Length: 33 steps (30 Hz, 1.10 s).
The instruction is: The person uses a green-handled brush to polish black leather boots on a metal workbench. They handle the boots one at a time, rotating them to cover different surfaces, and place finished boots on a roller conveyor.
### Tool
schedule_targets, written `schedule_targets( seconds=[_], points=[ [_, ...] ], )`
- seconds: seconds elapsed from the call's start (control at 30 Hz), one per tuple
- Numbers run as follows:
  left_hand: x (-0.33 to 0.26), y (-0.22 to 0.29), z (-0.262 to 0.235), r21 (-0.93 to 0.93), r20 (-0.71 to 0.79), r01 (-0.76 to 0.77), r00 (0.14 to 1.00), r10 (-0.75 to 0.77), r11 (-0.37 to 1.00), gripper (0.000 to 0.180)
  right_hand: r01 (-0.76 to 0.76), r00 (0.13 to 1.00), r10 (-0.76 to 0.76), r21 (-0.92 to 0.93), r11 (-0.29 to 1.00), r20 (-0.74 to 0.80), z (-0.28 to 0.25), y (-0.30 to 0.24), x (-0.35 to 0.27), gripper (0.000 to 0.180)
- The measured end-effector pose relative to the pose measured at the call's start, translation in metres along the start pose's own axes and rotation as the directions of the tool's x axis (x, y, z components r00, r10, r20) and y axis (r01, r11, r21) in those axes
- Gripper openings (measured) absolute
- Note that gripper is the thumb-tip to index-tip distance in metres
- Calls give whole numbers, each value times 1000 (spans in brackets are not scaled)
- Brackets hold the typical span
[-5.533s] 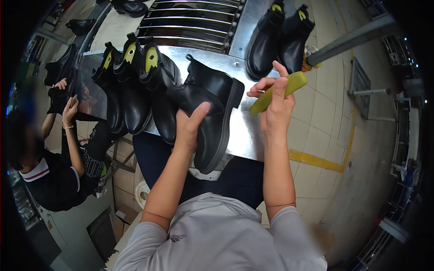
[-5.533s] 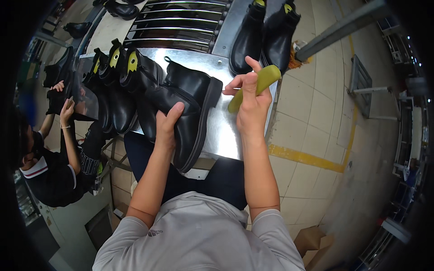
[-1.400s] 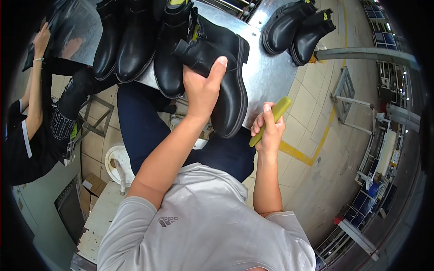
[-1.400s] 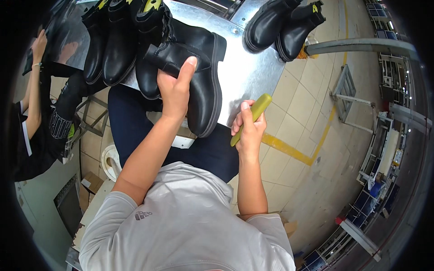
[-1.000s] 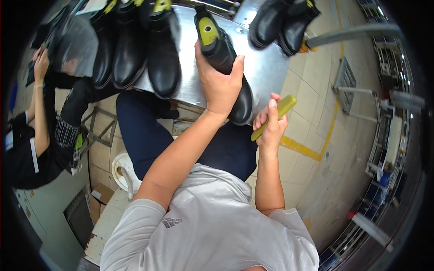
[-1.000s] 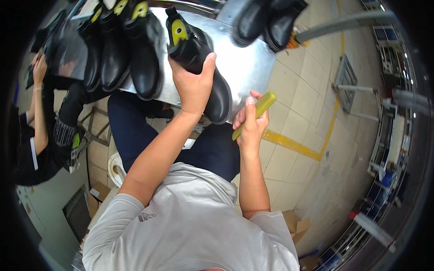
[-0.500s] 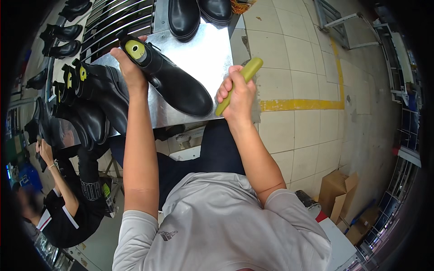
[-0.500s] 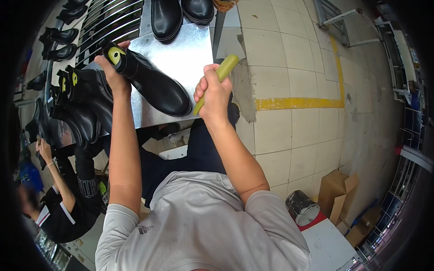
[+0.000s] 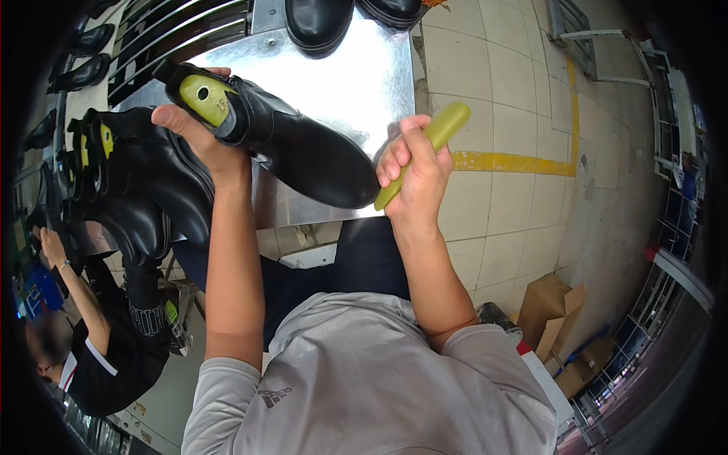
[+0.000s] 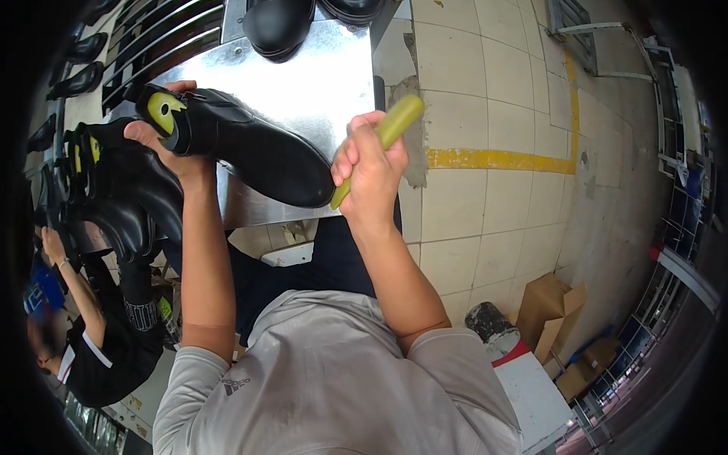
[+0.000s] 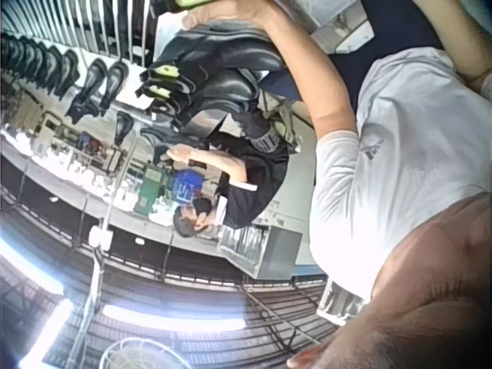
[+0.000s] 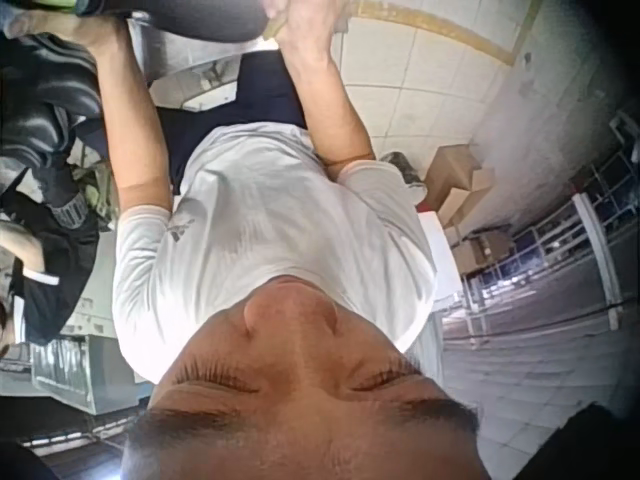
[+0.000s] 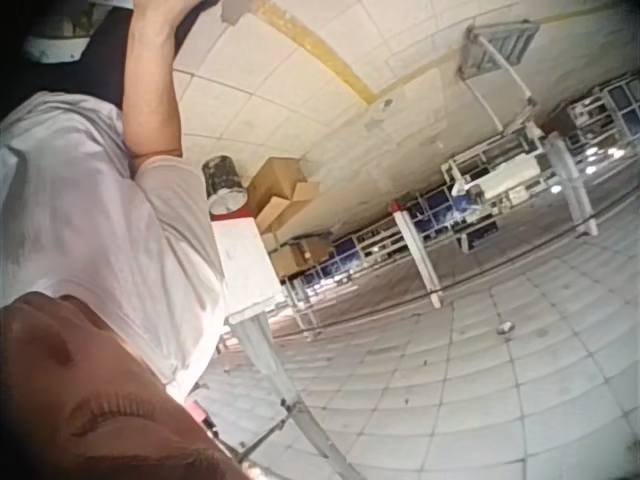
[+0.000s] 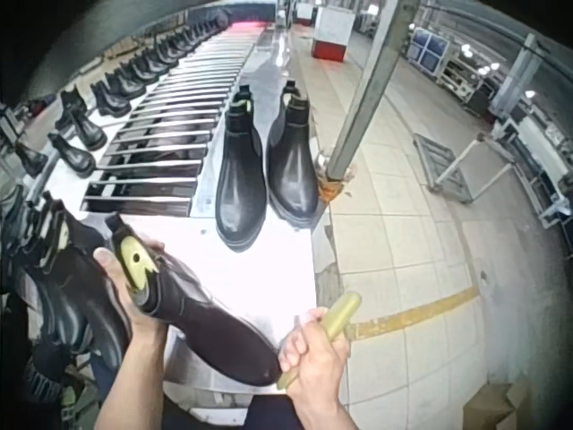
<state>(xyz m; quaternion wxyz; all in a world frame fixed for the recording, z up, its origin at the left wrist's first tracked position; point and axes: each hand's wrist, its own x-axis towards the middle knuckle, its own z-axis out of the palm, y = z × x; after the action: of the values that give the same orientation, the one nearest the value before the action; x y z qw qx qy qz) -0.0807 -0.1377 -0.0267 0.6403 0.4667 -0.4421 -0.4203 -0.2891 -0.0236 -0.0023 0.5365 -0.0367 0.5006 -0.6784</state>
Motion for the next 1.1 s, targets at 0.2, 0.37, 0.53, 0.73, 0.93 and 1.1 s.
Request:
schedule_targets(
  seconds=[0.2, 0.37, 0.53, 0.73, 0.93, 1.1],
  points=[
    [-4, -17, -7, -302, -4, 71, 997, -76, 951, 106, 11, 997, -5, -87, 996, 74, 10, -3, 15, 16],
    [-12, -6, -4, -216, -15, 93, 995, -99, 972, 112, 74, 994, -66, -82, 994, 88, 15, 0, 25, 16],
    [-11, -3, 10, -41, -104, 38, 994, -42, 998, 113, 202, 975, -199, -24, 979, 102, 26, 12, 39, 16],
    [-5, -17, -14, 13, -3, -50, 999, 50, 999, 103, 73, 975, -87, 74, 995, 203, 18, -22, 43, 19],
    [-14, -17, -15, -142, 31, 24, 999, -20, 990, 93, 54, 993, -65, 112, 992, 103, -6, -25, 27, 17],
    [-19, -16, -9, -88, -27, 2, 1000, -5, 996, 99, 52, 997, -56, 70, 996, 59, -2, -22, 29, 17]
  ],
)
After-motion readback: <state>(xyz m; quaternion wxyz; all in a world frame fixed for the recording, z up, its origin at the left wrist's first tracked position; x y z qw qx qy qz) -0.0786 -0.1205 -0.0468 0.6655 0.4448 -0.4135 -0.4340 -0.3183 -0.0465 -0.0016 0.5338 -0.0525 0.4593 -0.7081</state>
